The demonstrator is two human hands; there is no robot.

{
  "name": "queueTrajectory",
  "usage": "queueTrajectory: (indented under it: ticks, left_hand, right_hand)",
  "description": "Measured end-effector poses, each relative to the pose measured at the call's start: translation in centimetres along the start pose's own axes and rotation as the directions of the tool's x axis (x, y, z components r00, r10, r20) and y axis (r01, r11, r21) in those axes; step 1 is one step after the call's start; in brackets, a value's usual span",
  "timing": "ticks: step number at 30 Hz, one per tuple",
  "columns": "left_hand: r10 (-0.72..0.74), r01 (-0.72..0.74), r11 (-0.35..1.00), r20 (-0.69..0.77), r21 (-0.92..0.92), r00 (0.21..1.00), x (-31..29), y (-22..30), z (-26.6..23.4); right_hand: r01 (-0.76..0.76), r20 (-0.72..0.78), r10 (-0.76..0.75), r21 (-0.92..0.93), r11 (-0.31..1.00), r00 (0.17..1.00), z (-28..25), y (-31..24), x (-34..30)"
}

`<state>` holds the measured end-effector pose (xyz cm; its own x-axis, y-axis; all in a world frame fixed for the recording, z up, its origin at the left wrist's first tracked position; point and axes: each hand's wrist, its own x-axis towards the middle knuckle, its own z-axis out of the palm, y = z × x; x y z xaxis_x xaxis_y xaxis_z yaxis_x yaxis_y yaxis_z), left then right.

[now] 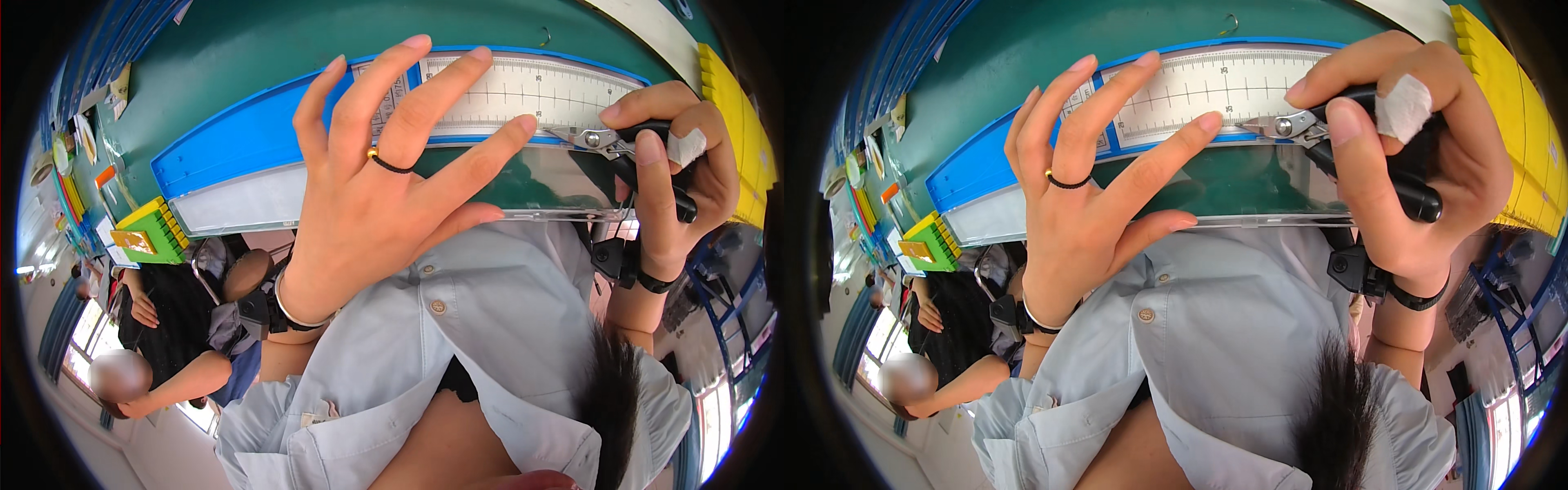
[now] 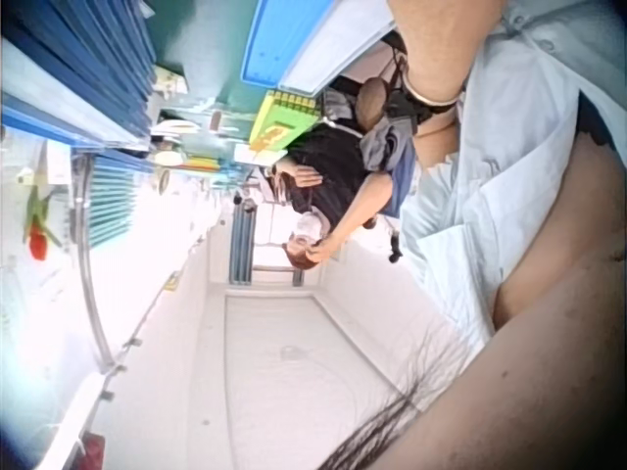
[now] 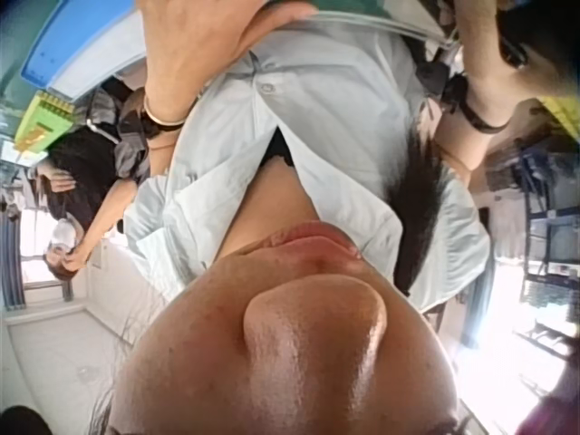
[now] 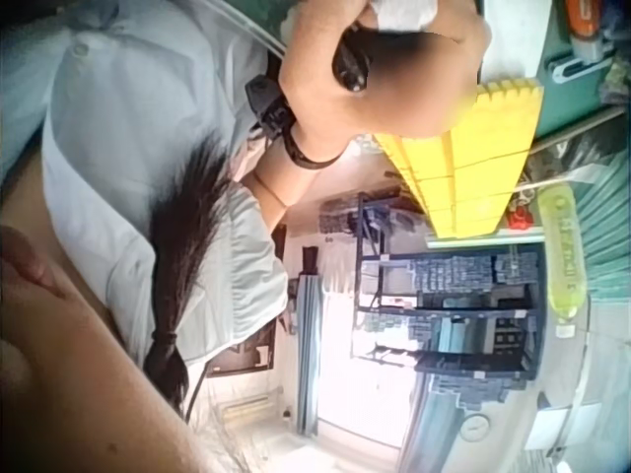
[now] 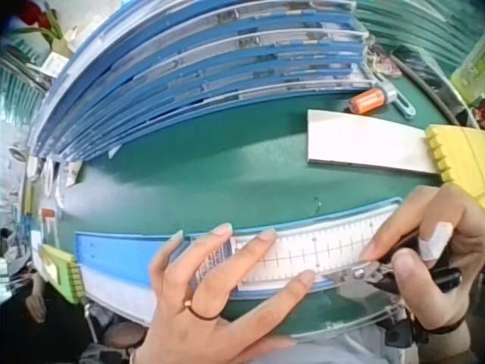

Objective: Measuring and cutting small wire components on a workbench.

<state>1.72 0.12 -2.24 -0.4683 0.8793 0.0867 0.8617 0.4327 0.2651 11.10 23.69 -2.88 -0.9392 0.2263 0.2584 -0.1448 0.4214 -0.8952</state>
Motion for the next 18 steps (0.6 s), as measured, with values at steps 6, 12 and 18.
queueTrajectory:
  ticks: [6,12,18]
  left_hand:
    - [-0.009,0.01,1.0,0.004,-0.021,1.0,0.07,0.04,-0.01]
    - [-0.018,0.018,0.999,0.022,-0.027,1.0,-0.19,0.09,-0.11]
    - [-0.009,0.01,0.999,0.007,-0.047,1.0,-0.23,-0.03,0.01]
  right_hand:
    - [-0.003,-0.005,0.003,0.009,1.0,1.0,-0.17,0.0,-0.09]
    - [0.089,0.013,-0.089,-0.012,0.996,0.996,0.25,0.7,0.3]
    - [0.001,0.007,-0.001,0.019,1.0,1.0,-0.06,0.01,0.02]
